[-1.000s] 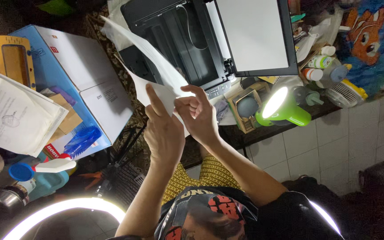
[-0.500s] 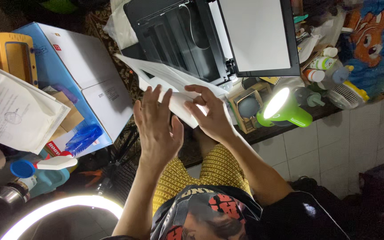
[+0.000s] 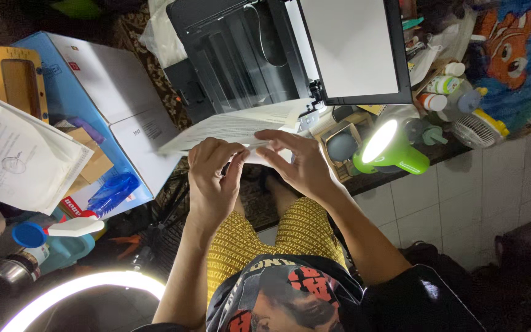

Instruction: The person wipes the printer's exterior and scanner glass with a cloth, then places sheets of paper on the scanner bed to scan them. The person handles the printer lid and paper sheets throughout the clip.

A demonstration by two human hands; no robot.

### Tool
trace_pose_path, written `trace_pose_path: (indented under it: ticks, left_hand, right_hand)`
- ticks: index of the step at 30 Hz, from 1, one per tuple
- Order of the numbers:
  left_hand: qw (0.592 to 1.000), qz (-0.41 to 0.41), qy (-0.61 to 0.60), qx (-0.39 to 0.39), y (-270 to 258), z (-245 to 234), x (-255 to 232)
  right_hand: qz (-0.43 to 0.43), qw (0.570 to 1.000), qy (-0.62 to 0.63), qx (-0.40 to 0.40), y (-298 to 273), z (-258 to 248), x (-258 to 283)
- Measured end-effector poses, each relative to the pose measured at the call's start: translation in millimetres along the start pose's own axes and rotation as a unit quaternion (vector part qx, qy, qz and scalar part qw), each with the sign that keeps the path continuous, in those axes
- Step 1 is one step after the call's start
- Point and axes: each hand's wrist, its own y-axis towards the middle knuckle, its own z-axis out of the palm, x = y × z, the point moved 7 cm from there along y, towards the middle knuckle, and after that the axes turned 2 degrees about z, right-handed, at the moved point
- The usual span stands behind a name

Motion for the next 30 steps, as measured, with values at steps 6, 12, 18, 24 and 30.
trace_pose_path:
  ticks: [6, 12, 18, 24, 30]
  left_hand:
    - [0.999, 0.023, 0.009, -0.025, -2, 2, -2]
    - [0.998, 0.046, 0.031, -0.042, -2, 3, -8]
    - [0.986, 0.132, 0.088, -0.042, 2, 7, -10]
    - [0.992, 0.130, 0.004, 0.011, -8, 22, 6]
    - [0.988, 0.061, -0.090, -0.107, 16, 23, 48]
  right_hand:
    - [-0.091, 0.988, -0.096, -0.081, -3, -15, 24]
    - [-0.156, 0.985, -0.051, -0.052, -3, -14, 24]
    - [-0.205, 0.976, -0.066, -0.044, -2, -15, 25]
    - [-0.164, 0.986, -0.035, -0.012, -4, -12, 5]
    - [-0.044, 0.997, 0.016, 0.057, 9, 2, -65]
